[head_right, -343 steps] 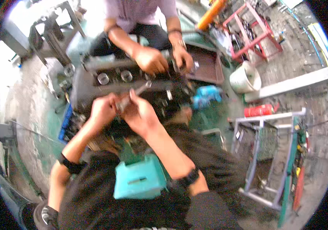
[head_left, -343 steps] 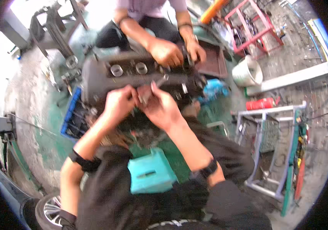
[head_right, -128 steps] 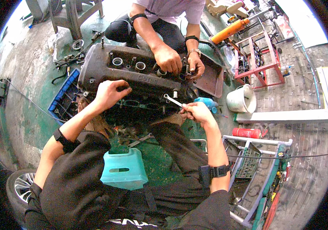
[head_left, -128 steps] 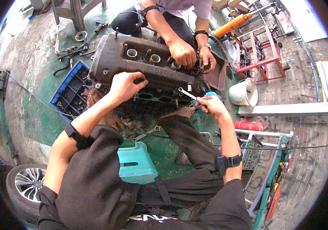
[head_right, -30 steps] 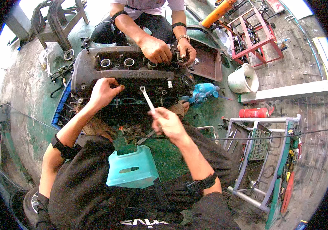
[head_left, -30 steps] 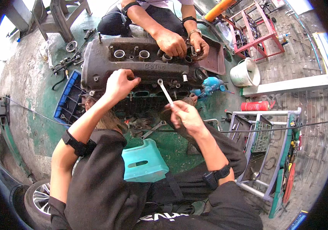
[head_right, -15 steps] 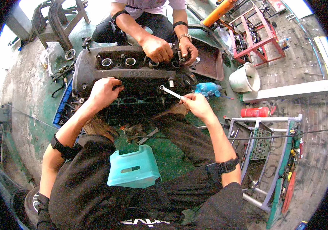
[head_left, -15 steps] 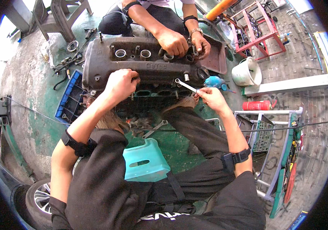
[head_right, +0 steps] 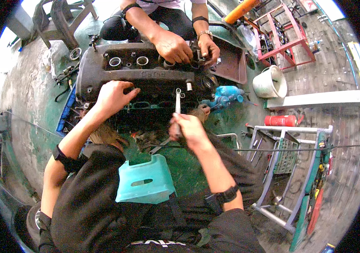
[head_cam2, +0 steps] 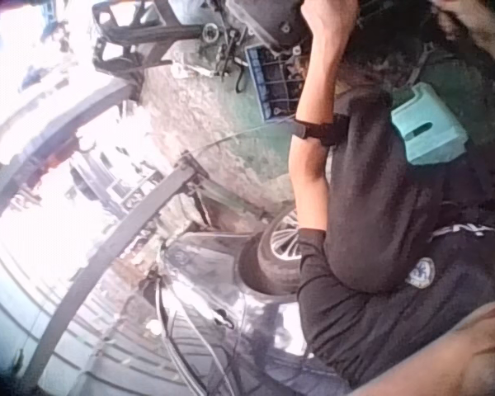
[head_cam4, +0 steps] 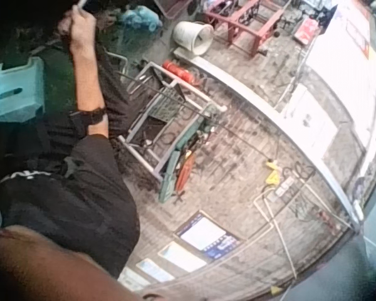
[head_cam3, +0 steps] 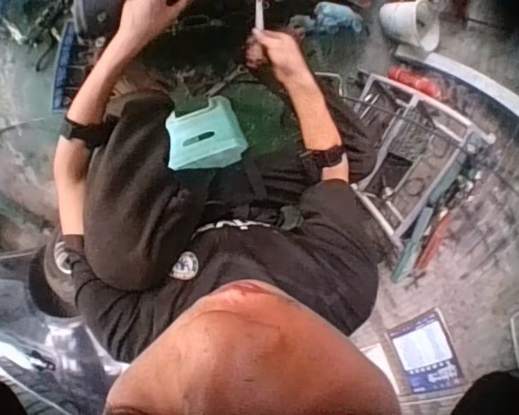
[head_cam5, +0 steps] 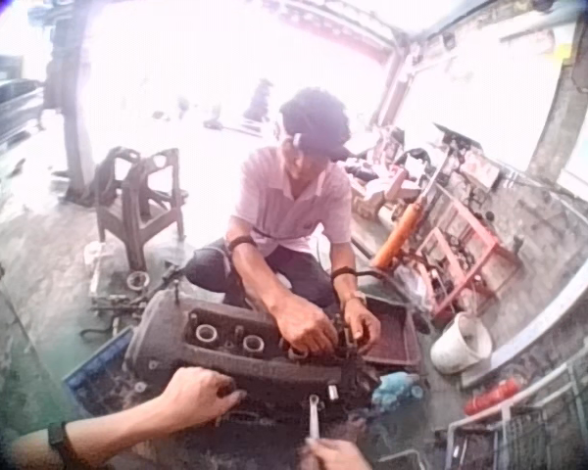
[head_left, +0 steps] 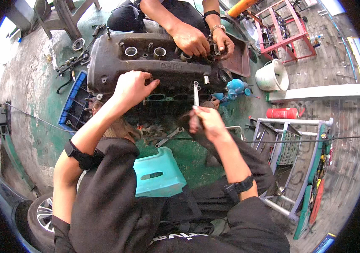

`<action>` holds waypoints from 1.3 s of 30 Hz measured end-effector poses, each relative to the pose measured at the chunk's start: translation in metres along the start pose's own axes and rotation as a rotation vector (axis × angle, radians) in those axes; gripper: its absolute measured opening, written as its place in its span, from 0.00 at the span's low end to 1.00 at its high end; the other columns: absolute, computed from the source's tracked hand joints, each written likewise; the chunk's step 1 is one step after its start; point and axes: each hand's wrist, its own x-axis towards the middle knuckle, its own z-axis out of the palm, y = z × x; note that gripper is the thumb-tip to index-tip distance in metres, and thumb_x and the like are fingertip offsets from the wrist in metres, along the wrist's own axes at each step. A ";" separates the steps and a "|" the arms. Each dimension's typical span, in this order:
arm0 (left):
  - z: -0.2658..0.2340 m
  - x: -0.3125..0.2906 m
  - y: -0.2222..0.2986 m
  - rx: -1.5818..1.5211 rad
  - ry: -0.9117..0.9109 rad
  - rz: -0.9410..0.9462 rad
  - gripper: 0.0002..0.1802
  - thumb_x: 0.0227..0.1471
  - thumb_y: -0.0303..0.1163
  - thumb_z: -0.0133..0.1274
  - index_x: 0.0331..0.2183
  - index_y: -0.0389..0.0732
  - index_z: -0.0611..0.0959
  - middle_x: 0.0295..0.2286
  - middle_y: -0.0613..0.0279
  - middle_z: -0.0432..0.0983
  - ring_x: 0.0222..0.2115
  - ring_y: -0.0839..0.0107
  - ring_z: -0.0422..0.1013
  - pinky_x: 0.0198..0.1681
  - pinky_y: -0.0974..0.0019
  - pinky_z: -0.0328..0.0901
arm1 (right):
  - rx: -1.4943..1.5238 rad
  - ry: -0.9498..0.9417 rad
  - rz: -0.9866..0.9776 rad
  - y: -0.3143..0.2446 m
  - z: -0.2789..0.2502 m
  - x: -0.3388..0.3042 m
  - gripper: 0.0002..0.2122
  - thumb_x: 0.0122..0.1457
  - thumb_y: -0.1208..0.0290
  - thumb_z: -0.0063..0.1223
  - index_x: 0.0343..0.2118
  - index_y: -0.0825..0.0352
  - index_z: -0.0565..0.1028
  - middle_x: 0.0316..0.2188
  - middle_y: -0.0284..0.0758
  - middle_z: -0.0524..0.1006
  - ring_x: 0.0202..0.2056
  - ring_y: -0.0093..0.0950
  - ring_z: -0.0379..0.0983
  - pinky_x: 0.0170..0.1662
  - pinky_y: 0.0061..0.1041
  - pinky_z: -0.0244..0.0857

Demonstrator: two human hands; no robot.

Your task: The person uses a wrench to loosen and remove bolts from a car engine block while another person assists by holding the engine. The person repeatedly positions the wrench, turns it, and removes bolts one by one.

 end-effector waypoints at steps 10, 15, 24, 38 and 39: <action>0.003 0.006 0.000 -0.097 0.019 -0.121 0.17 0.45 0.44 0.54 0.29 0.39 0.83 0.23 0.49 0.76 0.26 0.54 0.74 0.32 0.58 0.67 | 0.716 -0.115 -0.086 -0.039 0.099 0.046 0.12 0.64 0.68 0.36 0.40 0.72 0.70 0.37 0.39 0.76 0.36 0.30 0.73 0.42 0.29 0.69; 0.005 0.004 0.000 -0.100 0.040 -0.121 0.17 0.44 0.46 0.55 0.29 0.43 0.84 0.23 0.50 0.77 0.27 0.55 0.75 0.34 0.58 0.68 | 0.463 -0.280 -0.020 -0.028 0.066 -0.008 0.12 0.63 0.67 0.41 0.35 0.72 0.71 0.18 0.30 0.66 0.23 0.26 0.64 0.28 0.24 0.60; 0.005 0.001 0.001 -0.083 0.074 -0.113 0.17 0.44 0.46 0.55 0.29 0.44 0.84 0.23 0.50 0.77 0.27 0.55 0.74 0.33 0.58 0.68 | -0.457 0.281 -0.166 -0.029 -0.041 -0.015 0.12 0.62 0.66 0.45 0.31 0.69 0.76 0.11 0.17 0.56 0.13 0.10 0.47 0.16 0.15 0.39; 0.007 0.000 0.000 -0.073 0.105 -0.076 0.17 0.45 0.46 0.54 0.29 0.43 0.84 0.23 0.52 0.77 0.26 0.56 0.75 0.32 0.59 0.68 | -0.623 0.092 0.126 -0.101 -0.070 -0.003 0.12 0.58 0.65 0.49 0.30 0.69 0.79 0.11 0.21 0.63 0.13 0.11 0.51 0.16 0.15 0.40; 0.007 0.000 0.000 -0.084 0.114 -0.066 0.17 0.45 0.46 0.54 0.29 0.43 0.84 0.23 0.52 0.77 0.26 0.56 0.75 0.32 0.59 0.68 | -0.628 0.073 0.143 -0.102 -0.070 -0.002 0.12 0.59 0.65 0.48 0.30 0.69 0.79 0.10 0.21 0.63 0.12 0.11 0.50 0.16 0.15 0.40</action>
